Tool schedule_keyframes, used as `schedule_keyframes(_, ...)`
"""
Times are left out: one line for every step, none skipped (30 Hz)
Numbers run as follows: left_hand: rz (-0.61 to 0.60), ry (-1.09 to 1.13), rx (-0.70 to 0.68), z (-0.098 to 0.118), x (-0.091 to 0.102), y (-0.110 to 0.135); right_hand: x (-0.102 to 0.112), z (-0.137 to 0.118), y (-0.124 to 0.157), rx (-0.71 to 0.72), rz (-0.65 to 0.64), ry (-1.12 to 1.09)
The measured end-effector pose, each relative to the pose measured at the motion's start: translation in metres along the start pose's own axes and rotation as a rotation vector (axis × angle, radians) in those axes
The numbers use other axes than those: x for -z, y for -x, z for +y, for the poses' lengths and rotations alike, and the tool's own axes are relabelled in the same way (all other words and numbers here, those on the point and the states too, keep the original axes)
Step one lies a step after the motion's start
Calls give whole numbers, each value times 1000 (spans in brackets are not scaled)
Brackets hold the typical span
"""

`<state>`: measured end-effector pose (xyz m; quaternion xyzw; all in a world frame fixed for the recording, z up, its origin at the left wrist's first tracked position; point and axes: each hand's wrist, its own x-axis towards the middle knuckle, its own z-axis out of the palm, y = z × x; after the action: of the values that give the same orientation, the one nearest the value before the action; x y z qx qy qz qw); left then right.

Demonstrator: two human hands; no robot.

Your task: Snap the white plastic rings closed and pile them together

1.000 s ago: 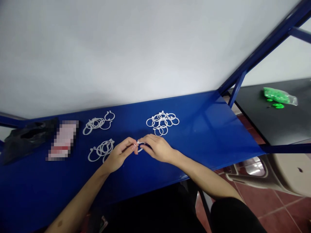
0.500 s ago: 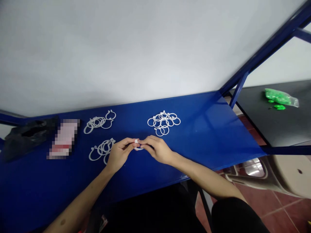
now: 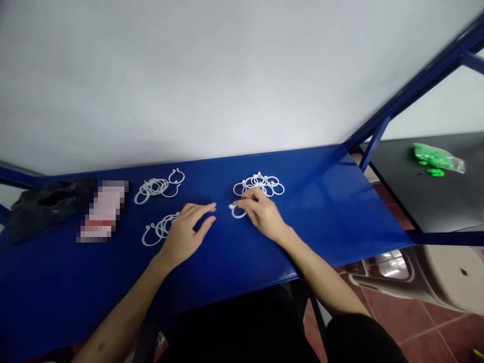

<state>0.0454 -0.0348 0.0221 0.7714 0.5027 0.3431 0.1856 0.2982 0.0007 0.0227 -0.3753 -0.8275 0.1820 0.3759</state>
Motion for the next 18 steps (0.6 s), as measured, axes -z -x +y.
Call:
schedule_keyframes(29,-66,17,-7,7,-1,9,6,-1,-39,43,37)
schedule_keyframes(41,-123,36,-14,14,-3,19,13,-2,-77,54,54)
schedule_keyframes(39,-165,50,-21,21,-4,29,19,-2,-114,32,54)
schedule_keyframes(34,-197,68,-28,27,-4,38,26,-1,-155,-2,47)
schedule_keyframes(30,-217,79,-34,32,-5,45,32,0,-191,-43,44)
schedule_keyframes(20,-230,90,-38,37,-6,51,37,2,-224,-78,49)
schedule_keyframes(14,-237,94,-41,41,-6,56,41,4,-248,-110,54)
schedule_keyframes(6,-240,100,-43,44,-7,58,44,6,-264,-135,62)
schedule_keyframes(-7,-239,108,-44,48,-7,59,46,7,-273,-149,72)
schedule_keyframes(-30,-232,119,-44,51,-6,59,47,8,-280,-152,81)
schedule_keyframes(-66,-224,137,-43,55,-5,58,47,8,-285,-148,90)
schedule_keyframes(-114,-216,163,-43,60,-4,57,47,9,-289,-138,100)
schedule_keyframes(-173,-209,192,-43,65,-1,56,47,9,-294,-123,109)
schedule_keyframes(-230,-206,221,-44,70,2,55,47,9,-300,-110,118)
schedule_keyframes(-283,-205,248,-45,75,5,54,47,9,-305,-104,123)
schedule_keyframes(-335,-195,261,-47,80,8,53,47,9,-308,-102,127)
schedule_keyframes(-381,-182,262,-50,83,10,53,47,9,-311,-100,130)
schedule_keyframes(-414,-173,250,-53,86,13,53,46,8,-313,-96,134)
